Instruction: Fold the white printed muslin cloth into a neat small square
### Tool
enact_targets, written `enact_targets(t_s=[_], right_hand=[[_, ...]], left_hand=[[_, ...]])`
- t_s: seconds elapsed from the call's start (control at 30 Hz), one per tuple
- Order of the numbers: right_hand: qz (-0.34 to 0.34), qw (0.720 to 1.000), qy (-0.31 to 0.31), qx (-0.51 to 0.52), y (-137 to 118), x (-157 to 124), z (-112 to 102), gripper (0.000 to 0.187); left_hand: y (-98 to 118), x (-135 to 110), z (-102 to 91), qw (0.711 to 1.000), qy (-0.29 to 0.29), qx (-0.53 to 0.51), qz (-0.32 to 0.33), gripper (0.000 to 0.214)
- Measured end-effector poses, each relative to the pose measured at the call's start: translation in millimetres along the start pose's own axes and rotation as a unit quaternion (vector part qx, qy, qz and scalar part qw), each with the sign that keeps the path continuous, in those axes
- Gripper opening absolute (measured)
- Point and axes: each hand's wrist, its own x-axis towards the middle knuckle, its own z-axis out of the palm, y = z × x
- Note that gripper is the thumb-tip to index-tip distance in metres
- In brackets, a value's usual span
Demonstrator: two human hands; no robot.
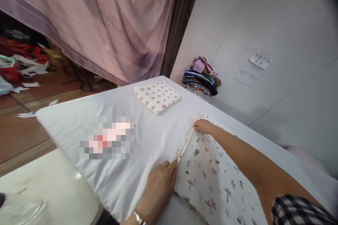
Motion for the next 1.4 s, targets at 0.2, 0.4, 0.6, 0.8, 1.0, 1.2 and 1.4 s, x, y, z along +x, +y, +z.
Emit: enact_targets(t_s=[0.2, 0.4, 0.6, 0.8, 1.0, 1.2, 1.4], right_hand=[[-0.016, 1.000, 0.023, -0.006, 3, -8, 4, 0.021], [-0.019, 0.999, 0.040, -0.001, 7, -11, 11, 0.020], [-0.033, 0.997, 0.063, -0.009, 5, -10, 9, 0.016], [-0.056, 0.994, 0.087, 0.030, 18, -32, 8, 0.018], [-0.030, 0.995, 0.048, 0.082, 30, -43, 7, 0.022], [-0.023, 0.998, 0.023, 0.057, 16, -21, -1, 0.022], [0.006, 1.000, -0.006, 0.017, 4, -1, -5, 0.034]], left_hand=[[0, 0, 1.0, 1.000, 0.009, 0.004, 0.009, 0.031], [2, 0, -1.9, 1.000, -0.003, 0.004, 0.003, 0.032], [1, 0, -1.8, 1.000, -0.004, 0.006, 0.002, 0.032], [0, -1, 0.3, 1.000, 0.008, -0.002, 0.011, 0.032], [1, 1, -0.6, 1.000, -0.003, 0.003, 0.004, 0.032], [-1, 1, -0.1, 1.000, -0.009, -0.001, 0.001, 0.034], [-1, 1, 1.4, 1.000, 0.002, -0.007, 0.005, 0.033]])
